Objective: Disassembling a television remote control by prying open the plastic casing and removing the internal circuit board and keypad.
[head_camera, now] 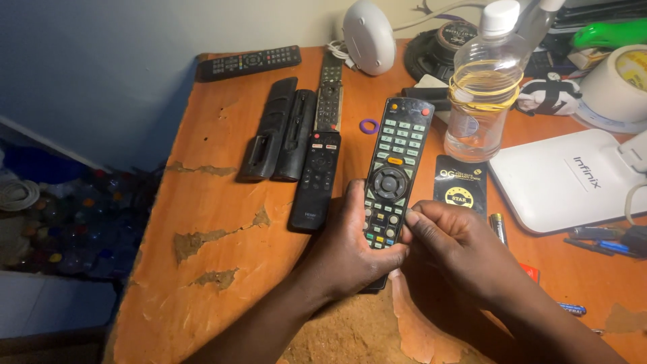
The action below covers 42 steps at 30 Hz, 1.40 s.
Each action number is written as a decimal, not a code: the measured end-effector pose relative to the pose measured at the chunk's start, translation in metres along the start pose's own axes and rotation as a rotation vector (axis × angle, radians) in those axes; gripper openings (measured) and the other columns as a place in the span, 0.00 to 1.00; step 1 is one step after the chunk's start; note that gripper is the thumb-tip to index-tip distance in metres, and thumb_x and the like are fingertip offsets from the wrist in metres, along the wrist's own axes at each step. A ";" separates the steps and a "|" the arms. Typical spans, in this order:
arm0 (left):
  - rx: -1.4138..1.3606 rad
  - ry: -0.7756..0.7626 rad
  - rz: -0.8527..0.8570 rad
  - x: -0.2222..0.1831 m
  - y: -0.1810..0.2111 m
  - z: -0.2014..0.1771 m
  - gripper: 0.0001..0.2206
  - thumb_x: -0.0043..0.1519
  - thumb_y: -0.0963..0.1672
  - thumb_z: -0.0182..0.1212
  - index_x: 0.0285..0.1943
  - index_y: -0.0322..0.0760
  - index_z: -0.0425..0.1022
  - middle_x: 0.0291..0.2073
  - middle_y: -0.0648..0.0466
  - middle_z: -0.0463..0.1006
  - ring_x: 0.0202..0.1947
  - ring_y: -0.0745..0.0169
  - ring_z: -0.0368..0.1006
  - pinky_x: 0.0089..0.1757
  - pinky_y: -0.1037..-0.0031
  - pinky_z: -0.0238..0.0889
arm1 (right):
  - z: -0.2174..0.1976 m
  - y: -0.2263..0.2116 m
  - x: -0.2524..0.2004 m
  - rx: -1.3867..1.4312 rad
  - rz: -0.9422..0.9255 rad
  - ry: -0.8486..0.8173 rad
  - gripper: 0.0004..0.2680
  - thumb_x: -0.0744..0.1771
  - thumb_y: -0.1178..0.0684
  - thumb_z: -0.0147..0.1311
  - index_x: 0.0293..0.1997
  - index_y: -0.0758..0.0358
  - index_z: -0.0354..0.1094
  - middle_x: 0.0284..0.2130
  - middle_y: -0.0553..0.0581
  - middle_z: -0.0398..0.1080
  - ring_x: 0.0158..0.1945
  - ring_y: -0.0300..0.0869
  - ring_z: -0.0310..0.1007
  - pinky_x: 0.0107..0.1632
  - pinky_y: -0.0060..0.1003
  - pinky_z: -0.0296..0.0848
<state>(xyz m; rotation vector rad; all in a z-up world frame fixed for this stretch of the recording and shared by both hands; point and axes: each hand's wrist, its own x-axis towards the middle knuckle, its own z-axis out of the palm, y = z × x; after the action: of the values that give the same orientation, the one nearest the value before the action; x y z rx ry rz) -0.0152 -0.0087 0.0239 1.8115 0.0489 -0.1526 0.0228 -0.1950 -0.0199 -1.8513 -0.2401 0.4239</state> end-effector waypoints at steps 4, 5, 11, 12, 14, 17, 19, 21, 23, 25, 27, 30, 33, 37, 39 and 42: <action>-0.054 -0.009 0.012 0.001 -0.002 0.000 0.20 0.50 0.41 0.69 0.49 0.41 0.65 0.31 0.58 0.74 0.27 0.71 0.71 0.28 0.75 0.69 | 0.001 0.005 0.001 0.105 -0.013 -0.031 0.15 0.72 0.47 0.50 0.27 0.63 0.72 0.17 0.49 0.62 0.22 0.36 0.56 0.29 0.31 0.56; -0.054 -0.008 0.013 0.002 -0.004 -0.001 0.20 0.50 0.41 0.69 0.49 0.41 0.65 0.31 0.58 0.74 0.27 0.71 0.71 0.28 0.75 0.69 | 0.002 0.001 0.002 0.104 -0.014 -0.032 0.15 0.72 0.47 0.50 0.27 0.63 0.72 0.17 0.49 0.62 0.22 0.36 0.56 0.29 0.31 0.56; -0.212 -0.055 -0.039 0.008 -0.015 0.001 0.21 0.51 0.38 0.66 0.52 0.42 0.65 0.31 0.58 0.74 0.30 0.72 0.71 0.33 0.77 0.67 | -0.003 -0.010 0.000 0.064 0.054 -0.084 0.15 0.73 0.46 0.48 0.30 0.62 0.71 0.19 0.51 0.67 0.23 0.37 0.61 0.30 0.32 0.60; -0.219 -0.047 -0.024 0.008 -0.015 0.000 0.20 0.50 0.38 0.65 0.50 0.41 0.65 0.31 0.57 0.74 0.30 0.72 0.69 0.32 0.77 0.66 | -0.005 -0.015 -0.001 0.165 0.082 -0.145 0.15 0.73 0.47 0.47 0.30 0.65 0.70 0.17 0.56 0.66 0.18 0.39 0.58 0.22 0.33 0.57; -0.225 -0.039 -0.007 0.010 -0.018 -0.001 0.19 0.50 0.38 0.65 0.48 0.40 0.65 0.31 0.56 0.73 0.29 0.72 0.68 0.31 0.77 0.64 | -0.009 -0.022 -0.001 0.267 0.108 -0.205 0.15 0.72 0.48 0.47 0.30 0.68 0.69 0.15 0.60 0.65 0.12 0.41 0.54 0.15 0.34 0.53; -0.314 -0.074 0.028 0.010 -0.021 -0.002 0.19 0.53 0.37 0.65 0.51 0.40 0.64 0.34 0.54 0.76 0.33 0.71 0.72 0.37 0.77 0.67 | -0.014 -0.030 -0.003 0.181 0.032 -0.241 0.20 0.71 0.44 0.46 0.21 0.68 0.69 0.16 0.58 0.69 0.16 0.41 0.62 0.22 0.32 0.61; -0.304 -0.045 0.008 0.010 -0.019 -0.003 0.19 0.52 0.38 0.67 0.48 0.41 0.64 0.33 0.55 0.75 0.33 0.70 0.72 0.37 0.76 0.66 | -0.015 -0.031 -0.001 0.221 0.075 -0.223 0.16 0.71 0.47 0.46 0.32 0.71 0.71 0.18 0.64 0.73 0.15 0.45 0.62 0.19 0.36 0.62; -0.289 -0.053 -0.017 0.008 -0.011 -0.005 0.19 0.51 0.38 0.66 0.50 0.40 0.65 0.34 0.55 0.74 0.33 0.70 0.70 0.36 0.76 0.66 | -0.015 -0.027 0.000 0.208 0.068 -0.225 0.16 0.71 0.47 0.46 0.29 0.70 0.70 0.18 0.62 0.73 0.16 0.44 0.61 0.21 0.35 0.61; -0.277 -0.065 -0.048 0.008 -0.010 -0.005 0.19 0.51 0.38 0.64 0.51 0.40 0.66 0.34 0.56 0.73 0.32 0.70 0.68 0.35 0.75 0.65 | -0.015 -0.024 0.000 0.196 0.068 -0.226 0.17 0.71 0.47 0.46 0.27 0.68 0.69 0.19 0.60 0.72 0.16 0.42 0.60 0.23 0.34 0.60; -0.317 -0.080 0.016 0.010 -0.019 -0.003 0.19 0.52 0.37 0.64 0.51 0.39 0.64 0.34 0.54 0.76 0.33 0.69 0.71 0.36 0.74 0.68 | -0.014 -0.023 0.000 0.254 0.114 -0.208 0.13 0.71 0.49 0.46 0.35 0.69 0.70 0.19 0.62 0.71 0.18 0.45 0.62 0.22 0.37 0.61; -0.310 -0.068 0.007 0.011 -0.022 -0.002 0.20 0.51 0.37 0.65 0.50 0.39 0.64 0.34 0.54 0.76 0.33 0.69 0.72 0.36 0.74 0.68 | -0.013 -0.027 0.000 0.260 0.109 -0.207 0.13 0.71 0.49 0.46 0.37 0.70 0.72 0.20 0.62 0.72 0.22 0.45 0.67 0.24 0.36 0.62; -0.311 -0.045 0.013 0.015 -0.029 -0.001 0.21 0.49 0.37 0.67 0.49 0.40 0.63 0.33 0.55 0.74 0.31 0.70 0.71 0.34 0.75 0.67 | -0.014 -0.030 0.002 0.294 0.149 -0.180 0.12 0.70 0.52 0.45 0.41 0.71 0.74 0.22 0.62 0.72 0.26 0.45 0.70 0.24 0.35 0.57; -0.330 -0.018 -0.001 0.016 -0.029 0.001 0.21 0.48 0.38 0.68 0.47 0.41 0.62 0.31 0.56 0.70 0.29 0.70 0.67 0.31 0.75 0.64 | -0.018 -0.022 0.004 0.324 0.218 -0.135 0.10 0.69 0.55 0.48 0.47 0.68 0.77 0.23 0.60 0.66 0.23 0.42 0.59 0.24 0.33 0.49; -0.437 -0.028 -0.024 0.017 -0.031 0.001 0.22 0.49 0.37 0.68 0.49 0.39 0.61 0.30 0.53 0.71 0.24 0.66 0.70 0.28 0.73 0.68 | -0.017 -0.015 0.006 0.336 0.190 -0.093 0.07 0.69 0.54 0.56 0.48 0.64 0.76 0.25 0.56 0.65 0.24 0.40 0.60 0.25 0.32 0.58; -0.438 -0.022 -0.020 0.017 -0.030 0.001 0.23 0.49 0.36 0.68 0.50 0.38 0.61 0.30 0.52 0.72 0.23 0.66 0.70 0.28 0.73 0.68 | -0.016 -0.013 0.006 0.352 0.161 -0.084 0.05 0.69 0.58 0.56 0.46 0.66 0.74 0.24 0.58 0.66 0.24 0.41 0.59 0.26 0.33 0.59; -0.459 -0.029 0.001 0.019 -0.031 0.001 0.24 0.49 0.36 0.67 0.51 0.37 0.61 0.30 0.50 0.73 0.22 0.64 0.72 0.28 0.73 0.70 | -0.014 -0.014 0.006 0.360 0.103 -0.070 0.03 0.69 0.60 0.56 0.43 0.69 0.72 0.24 0.62 0.70 0.24 0.43 0.62 0.25 0.35 0.62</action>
<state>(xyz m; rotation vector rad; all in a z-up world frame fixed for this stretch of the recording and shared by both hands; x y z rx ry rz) -0.0005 -0.0031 -0.0091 1.3509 0.0571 -0.1533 0.0345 -0.2010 -0.0038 -1.5008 -0.1071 0.5647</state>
